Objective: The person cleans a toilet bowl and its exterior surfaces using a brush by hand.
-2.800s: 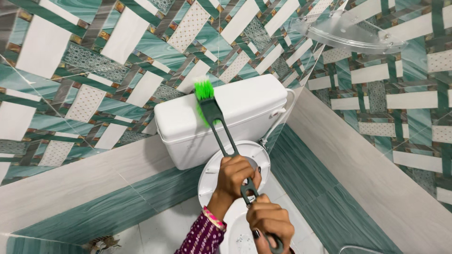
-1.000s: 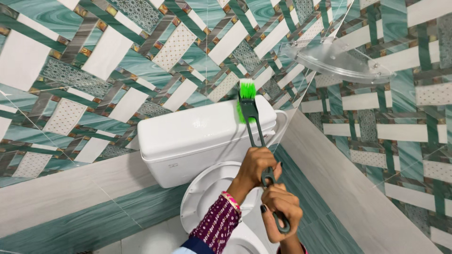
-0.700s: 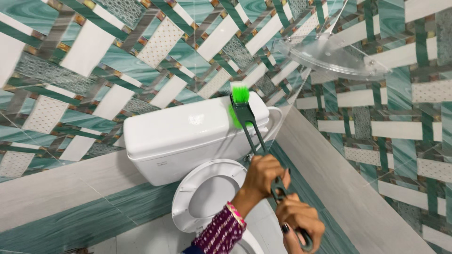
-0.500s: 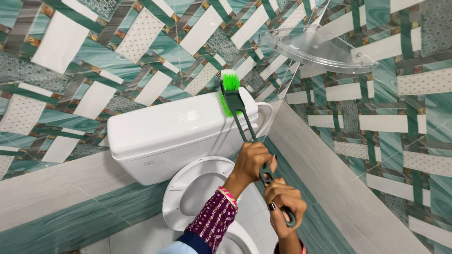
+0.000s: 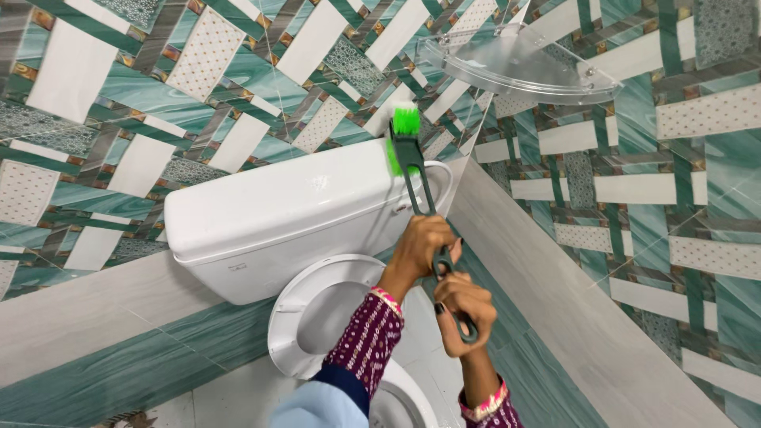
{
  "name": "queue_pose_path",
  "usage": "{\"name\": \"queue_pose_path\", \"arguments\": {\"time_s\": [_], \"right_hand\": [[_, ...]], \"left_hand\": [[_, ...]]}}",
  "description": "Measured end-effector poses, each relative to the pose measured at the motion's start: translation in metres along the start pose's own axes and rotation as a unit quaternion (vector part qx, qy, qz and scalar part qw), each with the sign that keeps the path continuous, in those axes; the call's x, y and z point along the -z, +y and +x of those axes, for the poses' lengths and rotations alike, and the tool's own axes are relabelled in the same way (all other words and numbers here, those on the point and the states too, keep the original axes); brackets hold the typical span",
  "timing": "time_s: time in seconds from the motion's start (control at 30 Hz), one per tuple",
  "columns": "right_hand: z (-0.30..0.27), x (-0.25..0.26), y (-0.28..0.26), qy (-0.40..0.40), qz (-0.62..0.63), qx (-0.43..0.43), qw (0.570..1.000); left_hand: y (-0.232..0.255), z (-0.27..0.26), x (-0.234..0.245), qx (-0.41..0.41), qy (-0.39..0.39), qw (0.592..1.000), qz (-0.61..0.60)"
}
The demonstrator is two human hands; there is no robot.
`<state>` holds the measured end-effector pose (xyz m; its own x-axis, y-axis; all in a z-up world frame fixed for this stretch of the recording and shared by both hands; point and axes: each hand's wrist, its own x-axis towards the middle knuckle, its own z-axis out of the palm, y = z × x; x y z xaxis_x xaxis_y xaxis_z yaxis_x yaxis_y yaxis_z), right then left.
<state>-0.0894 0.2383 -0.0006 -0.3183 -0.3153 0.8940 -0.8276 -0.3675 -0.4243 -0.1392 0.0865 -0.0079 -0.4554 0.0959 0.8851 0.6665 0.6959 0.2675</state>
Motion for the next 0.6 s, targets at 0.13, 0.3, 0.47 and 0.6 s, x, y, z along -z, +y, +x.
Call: {"name": "queue_pose_path", "arguments": {"time_s": [0.13,0.3,0.47,0.6], "right_hand": [[0.001,0.004,-0.006,0.015,0.002,0.01,1.0],[-0.055,0.009,-0.048,0.043,0.063,0.09,0.993],[-0.079,-0.026,-0.053,0.051,-0.029,0.024,0.998],[-0.067,-0.034,-0.033,0.06,-0.067,0.023,0.996]], "left_hand": [[0.002,0.001,-0.006,0.002,-0.011,1.0,-0.014],[0.071,-0.048,-0.011,0.002,-0.025,0.999,-0.019],[0.046,-0.071,-0.004,-0.016,-0.081,0.996,-0.013],[0.014,-0.056,-0.008,-0.008,-0.17,0.985,-0.039]]}}
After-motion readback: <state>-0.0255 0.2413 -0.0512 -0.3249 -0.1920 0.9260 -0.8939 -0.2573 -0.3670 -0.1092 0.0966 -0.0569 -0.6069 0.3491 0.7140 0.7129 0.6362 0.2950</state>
